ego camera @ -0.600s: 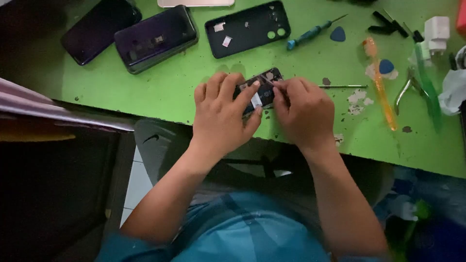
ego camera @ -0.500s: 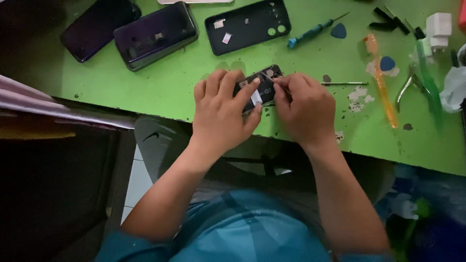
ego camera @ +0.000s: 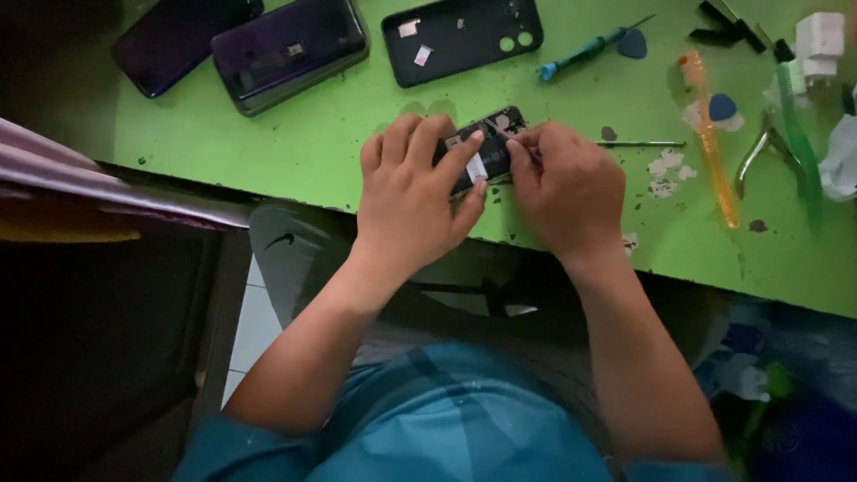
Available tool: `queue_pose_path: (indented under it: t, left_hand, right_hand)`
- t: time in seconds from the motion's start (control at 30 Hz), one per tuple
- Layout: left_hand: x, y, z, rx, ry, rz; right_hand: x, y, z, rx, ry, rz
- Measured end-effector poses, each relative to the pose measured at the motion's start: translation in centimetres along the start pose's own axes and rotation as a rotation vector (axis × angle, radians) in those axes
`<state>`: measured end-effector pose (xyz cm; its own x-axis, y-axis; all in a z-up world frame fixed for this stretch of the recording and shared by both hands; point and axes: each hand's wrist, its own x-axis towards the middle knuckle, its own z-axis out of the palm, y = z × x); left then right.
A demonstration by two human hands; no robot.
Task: The person uses a screwdriver to remove screws from the internal metal bracket of a disassembled smartphone. They then use tweezers to carefully lift and remove a small component from the motherboard area.
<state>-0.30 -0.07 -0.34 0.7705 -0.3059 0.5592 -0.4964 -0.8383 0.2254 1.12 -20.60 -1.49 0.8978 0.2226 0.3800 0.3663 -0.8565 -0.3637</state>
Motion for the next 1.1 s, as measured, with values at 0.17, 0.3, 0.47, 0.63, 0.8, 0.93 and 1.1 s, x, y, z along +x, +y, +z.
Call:
queue_pose_path:
  t: [0.17, 0.3, 0.47, 0.63, 0.8, 0.93, 1.1]
  left_hand:
    - [0.0, -0.2, -0.1, -0.008, -0.025, -0.003]
    - [-0.2, -0.2, 0.5, 0.013, -0.035, -0.017]
    - [-0.3, 0.1, 0.3, 0.012, -0.050, -0.031]
    - [0.3, 0.1, 0.0, -0.003, -0.107, -0.056]
    - [0.4, 0.0, 0.5, 0.042, -0.057, -0.037]
    - [0.8, 0.1, 0.7, 0.035, -0.074, -0.053]
    - [0.8, 0.4, 0.3, 0.050, -0.093, -0.027]
  right_hand:
    - [0.0, -0.1, -0.3, -0.010, 0.005, -0.028]
    - [0.3, 0.2, -0.4, 0.005, -0.031, -0.006]
    - [-0.2, -0.1, -0.1, -0.054, -0.007, -0.005]
    - [0.3, -0.7, -0.8, -0.103, 0.046, -0.028]
    - [0.0, 0.3, 0.2, -0.016, 0.039, -0.042]
    - [0.3, -0.6, -0.4, 0.024, 0.047, -0.032]
    - [0.3, -0.2, 0.0, -0.003, -0.006, -0.001]
